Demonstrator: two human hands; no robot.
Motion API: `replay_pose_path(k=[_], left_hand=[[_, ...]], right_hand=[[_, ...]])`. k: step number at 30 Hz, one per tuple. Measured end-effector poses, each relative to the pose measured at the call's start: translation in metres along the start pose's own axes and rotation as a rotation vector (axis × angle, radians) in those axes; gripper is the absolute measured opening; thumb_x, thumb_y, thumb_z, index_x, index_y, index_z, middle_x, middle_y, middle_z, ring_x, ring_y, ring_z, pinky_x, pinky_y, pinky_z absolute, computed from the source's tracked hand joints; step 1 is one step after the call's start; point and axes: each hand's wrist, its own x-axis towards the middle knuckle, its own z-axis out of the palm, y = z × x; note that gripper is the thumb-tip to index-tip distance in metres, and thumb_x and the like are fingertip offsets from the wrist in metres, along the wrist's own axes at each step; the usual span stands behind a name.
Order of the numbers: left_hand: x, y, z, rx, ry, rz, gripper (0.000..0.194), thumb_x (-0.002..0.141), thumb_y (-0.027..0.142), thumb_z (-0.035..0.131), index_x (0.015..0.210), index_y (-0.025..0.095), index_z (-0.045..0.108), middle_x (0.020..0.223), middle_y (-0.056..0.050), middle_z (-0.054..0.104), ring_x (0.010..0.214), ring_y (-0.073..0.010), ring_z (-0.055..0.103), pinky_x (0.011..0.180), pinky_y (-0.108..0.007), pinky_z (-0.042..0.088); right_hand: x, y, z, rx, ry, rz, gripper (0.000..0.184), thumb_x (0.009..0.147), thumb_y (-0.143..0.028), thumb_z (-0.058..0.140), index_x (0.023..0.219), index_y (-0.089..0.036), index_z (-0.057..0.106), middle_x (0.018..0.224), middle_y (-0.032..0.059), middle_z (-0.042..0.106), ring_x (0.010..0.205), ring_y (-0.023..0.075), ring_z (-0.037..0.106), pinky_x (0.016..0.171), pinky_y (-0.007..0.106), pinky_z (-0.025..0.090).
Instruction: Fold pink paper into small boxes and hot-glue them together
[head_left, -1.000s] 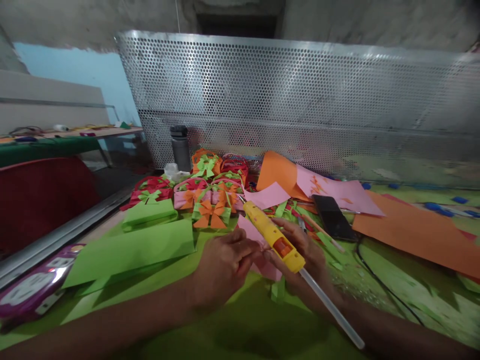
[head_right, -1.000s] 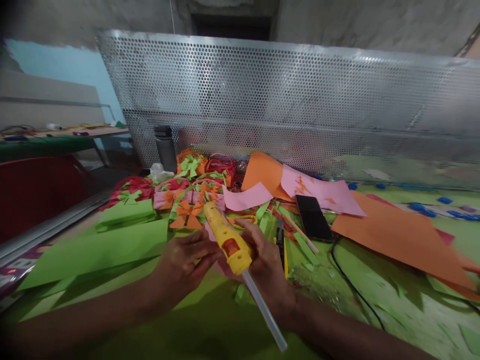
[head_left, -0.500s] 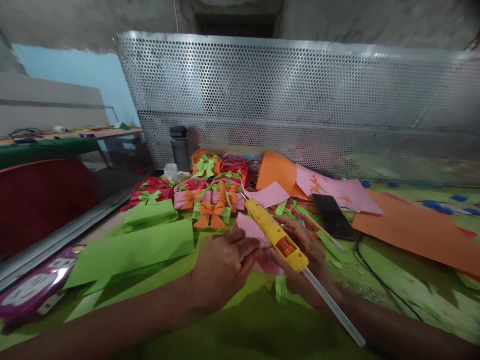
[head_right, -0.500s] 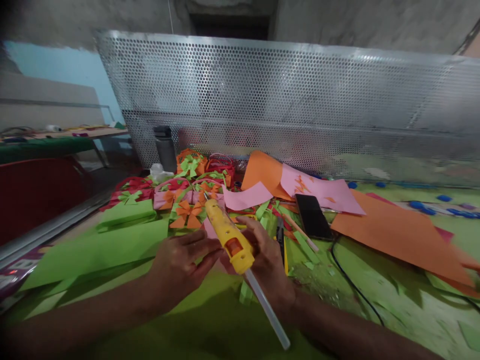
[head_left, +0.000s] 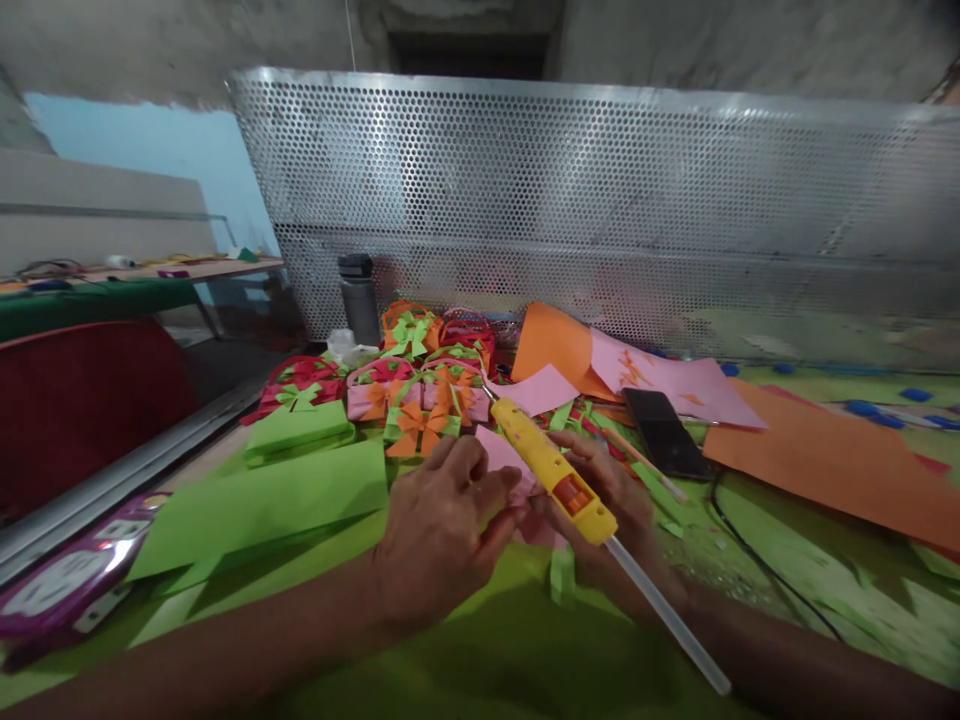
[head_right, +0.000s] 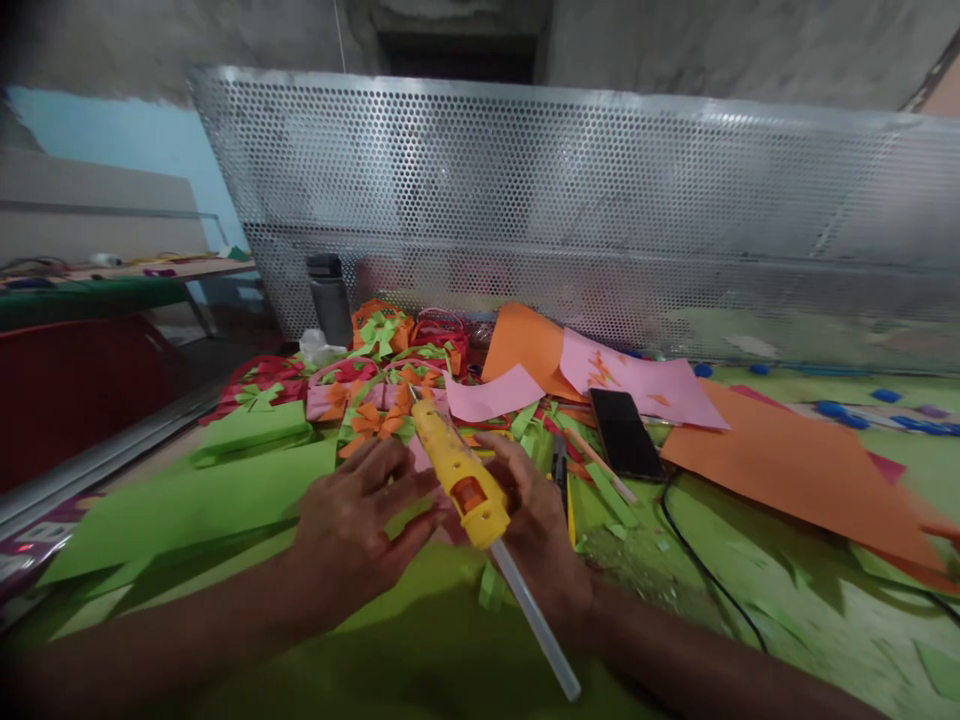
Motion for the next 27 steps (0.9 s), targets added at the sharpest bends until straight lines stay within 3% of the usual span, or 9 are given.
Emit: replay_pose_path(k=[6,13,19,27], left_hand=[[0.003,0.003,0.005,-0.08,0.023,0.031,0.009,0.074,0.02,0.059,0.076,0.025,0.066,0.081,-0.005,0.048,0.077,-0.0203,0.043,0.062,-0.034,0.034],[0.002,0.004,0.01,-0.152,0.116,0.072,0.012,0.078,0.016,0.051,0.072,0.016,0.062,0.076,-0.006,0.049,0.071,-0.0191,0.04,0.06,-0.033,0.031],[0.001,0.003,0.011,-0.176,0.055,0.027,0.009,0.077,0.012,0.052,0.073,0.016,0.059,0.081,-0.006,0.053,0.075,-0.0197,0.042,0.063,-0.034,0.032],[0.001,0.001,0.01,-0.198,0.035,0.034,0.01,0.078,0.012,0.052,0.072,0.016,0.058,0.079,-0.005,0.054,0.075,-0.0184,0.043,0.064,-0.034,0.031]], right_hand=[[-0.002,0.0,0.004,0.019,-0.037,0.016,0.054,0.065,-0.012,0.066,0.113,-0.027,0.046,0.078,-0.0032,0.064,0.065,0.0135,0.062,0.057,0.023,0.051],[-0.003,-0.004,0.002,0.027,-0.043,0.03,0.057,0.063,-0.009,0.067,0.112,-0.028,0.046,0.081,-0.0044,0.064,0.068,0.0111,0.063,0.057,0.018,0.05],[-0.005,-0.001,0.0,0.028,-0.076,0.026,0.053,0.069,-0.013,0.063,0.116,-0.026,0.044,0.086,-0.0006,0.063,0.071,0.0131,0.062,0.065,0.025,0.052],[-0.001,-0.001,0.002,0.021,-0.048,0.009,0.049,0.07,-0.015,0.062,0.113,-0.025,0.043,0.079,-0.0017,0.062,0.067,0.0136,0.063,0.059,0.023,0.052]])
